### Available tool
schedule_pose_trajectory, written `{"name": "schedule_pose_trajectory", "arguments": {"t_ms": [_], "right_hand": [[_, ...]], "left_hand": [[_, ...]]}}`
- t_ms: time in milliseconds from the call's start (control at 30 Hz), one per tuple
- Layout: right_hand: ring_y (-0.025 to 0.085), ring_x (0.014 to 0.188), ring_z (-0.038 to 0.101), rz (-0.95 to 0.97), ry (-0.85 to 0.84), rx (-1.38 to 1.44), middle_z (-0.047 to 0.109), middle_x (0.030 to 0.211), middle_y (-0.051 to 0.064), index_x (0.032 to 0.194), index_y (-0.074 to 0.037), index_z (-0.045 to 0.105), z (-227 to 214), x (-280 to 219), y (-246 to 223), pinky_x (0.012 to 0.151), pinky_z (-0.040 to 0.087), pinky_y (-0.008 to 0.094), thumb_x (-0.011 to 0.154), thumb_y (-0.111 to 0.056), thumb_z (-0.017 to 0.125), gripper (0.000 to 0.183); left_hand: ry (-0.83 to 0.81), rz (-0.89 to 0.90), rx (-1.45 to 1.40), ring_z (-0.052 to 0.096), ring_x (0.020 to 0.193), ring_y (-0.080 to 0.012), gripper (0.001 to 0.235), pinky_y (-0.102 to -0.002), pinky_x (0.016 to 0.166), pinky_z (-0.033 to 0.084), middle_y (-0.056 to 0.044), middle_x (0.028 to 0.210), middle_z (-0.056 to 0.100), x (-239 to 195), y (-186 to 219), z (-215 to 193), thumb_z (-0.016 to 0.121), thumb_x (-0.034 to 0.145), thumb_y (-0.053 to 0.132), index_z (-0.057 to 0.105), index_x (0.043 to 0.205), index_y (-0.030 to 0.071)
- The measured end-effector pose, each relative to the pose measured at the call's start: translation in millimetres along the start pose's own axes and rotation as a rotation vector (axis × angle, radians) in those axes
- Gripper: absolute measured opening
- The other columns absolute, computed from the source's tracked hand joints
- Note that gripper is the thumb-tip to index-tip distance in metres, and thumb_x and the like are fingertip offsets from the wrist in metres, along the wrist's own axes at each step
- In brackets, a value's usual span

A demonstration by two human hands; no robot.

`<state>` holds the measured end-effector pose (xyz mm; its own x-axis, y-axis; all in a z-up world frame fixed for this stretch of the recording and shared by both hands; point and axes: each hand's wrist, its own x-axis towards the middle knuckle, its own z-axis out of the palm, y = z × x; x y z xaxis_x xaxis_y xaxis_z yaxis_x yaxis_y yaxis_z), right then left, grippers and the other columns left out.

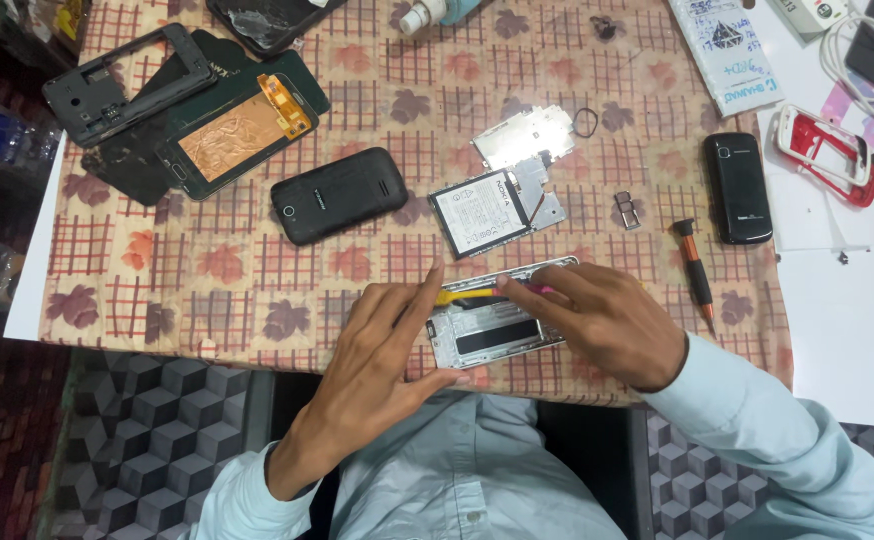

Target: The person reassembles a mobile phone by inserting the battery, securing the back cover, and cleaning the exterior with a toothbrush. They then open a second phone, remove its battery, and clean the interior with the toothbrush before reinstalling the battery.

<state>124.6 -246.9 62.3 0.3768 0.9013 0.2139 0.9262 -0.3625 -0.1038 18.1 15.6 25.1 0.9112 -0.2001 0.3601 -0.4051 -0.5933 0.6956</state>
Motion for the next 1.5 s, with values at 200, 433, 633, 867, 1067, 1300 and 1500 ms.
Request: {"name": "schedule_pose_trajectory", "arguments": {"t_ms": [200,433,633,867,1067,1300,1500], "right_hand": [[0.020,0.070,0.071,0.018,-0.231,0.146,0.074,0.098,0.012,0.139,-0.009,0.067,2.8,-16.5,-9.5,0.045,0.056,0.032,0.085,0.010,0.064,0.057],[0.019,0.076,0.072,0.034,-0.048,0.215,0.076,0.101,0.010,0.131,-0.011,0.070,-7.0,-45.3,1.0,0.059,0.062,0.028,0.080,0.004,0.067,0.053],[0.025,0.095,0.074,0.443,0.364,0.300,0.073,0.107,0.015,0.117,-0.009,0.067,-53.4,-104.8,4.2,0.074,0.061,0.032,0.085,0.009,0.064,0.037],[0.025,0.086,0.066,0.754,0.456,-0.263,0.073,0.100,0.016,0.125,0.001,0.076,-56.2,-149.0,44.4,0.077,0.053,0.032,0.101,0.009,0.081,0.025],[0.020,0.076,0.067,0.846,0.440,-0.145,0.072,0.094,0.014,0.122,-0.001,0.075,-42.4,-151.6,39.2,0.071,0.052,0.029,0.093,0.004,0.081,0.030],[0.029,0.087,0.068,0.783,0.387,-0.340,0.073,0.099,0.018,0.115,0.001,0.077,-50.0,-126.3,31.1,0.077,0.054,0.038,0.083,0.005,0.086,0.033],[0.028,0.107,0.072,0.505,0.338,-0.032,0.072,0.118,0.014,0.120,-0.006,0.075,-39.9,-75.6,25.1,0.091,0.060,0.038,0.087,-0.013,0.082,0.034]], "left_hand": [[-0.011,-0.022,0.018,0.055,0.109,-0.0351,0.108,-0.048,0.097,0.046,-0.020,0.120,0.060,2.0,2.7,-0.1,0.090,0.066,0.031,0.037,0.152,-0.008],[-0.021,-0.010,-0.004,0.054,0.115,-0.0361,0.102,-0.048,0.100,0.046,-0.022,0.129,0.059,-0.2,1.1,-0.5,0.089,0.071,0.029,0.038,0.152,-0.008],[-0.051,0.013,0.026,0.053,0.123,-0.0373,0.075,-0.047,0.102,0.047,-0.021,0.141,0.056,-3.5,-3.0,-3.9,0.085,0.075,0.025,0.057,0.140,-0.002],[-0.103,0.005,0.080,0.049,0.129,-0.0386,0.066,-0.050,0.105,0.044,-0.020,0.144,0.054,-2.1,-4.0,-7.8,0.082,0.078,0.028,0.062,0.134,-0.001],[-0.125,-0.031,0.166,0.046,0.133,-0.0378,0.067,-0.052,0.106,0.040,-0.016,0.145,0.055,-5.8,-6.5,-19.1,0.081,0.077,0.031,0.063,0.135,0.004],[-0.129,0.005,0.169,0.044,0.136,-0.0374,0.066,-0.053,0.108,0.037,-0.015,0.145,0.055,-4.2,-12.5,-23.9,0.080,0.078,0.035,0.064,0.135,0.005],[-0.128,0.007,0.145,0.046,0.135,-0.0362,0.065,-0.053,0.108,0.037,-0.014,0.144,0.056,-3.8,-14.5,-24.1,0.081,0.078,0.036,0.065,0.133,0.005]]}}
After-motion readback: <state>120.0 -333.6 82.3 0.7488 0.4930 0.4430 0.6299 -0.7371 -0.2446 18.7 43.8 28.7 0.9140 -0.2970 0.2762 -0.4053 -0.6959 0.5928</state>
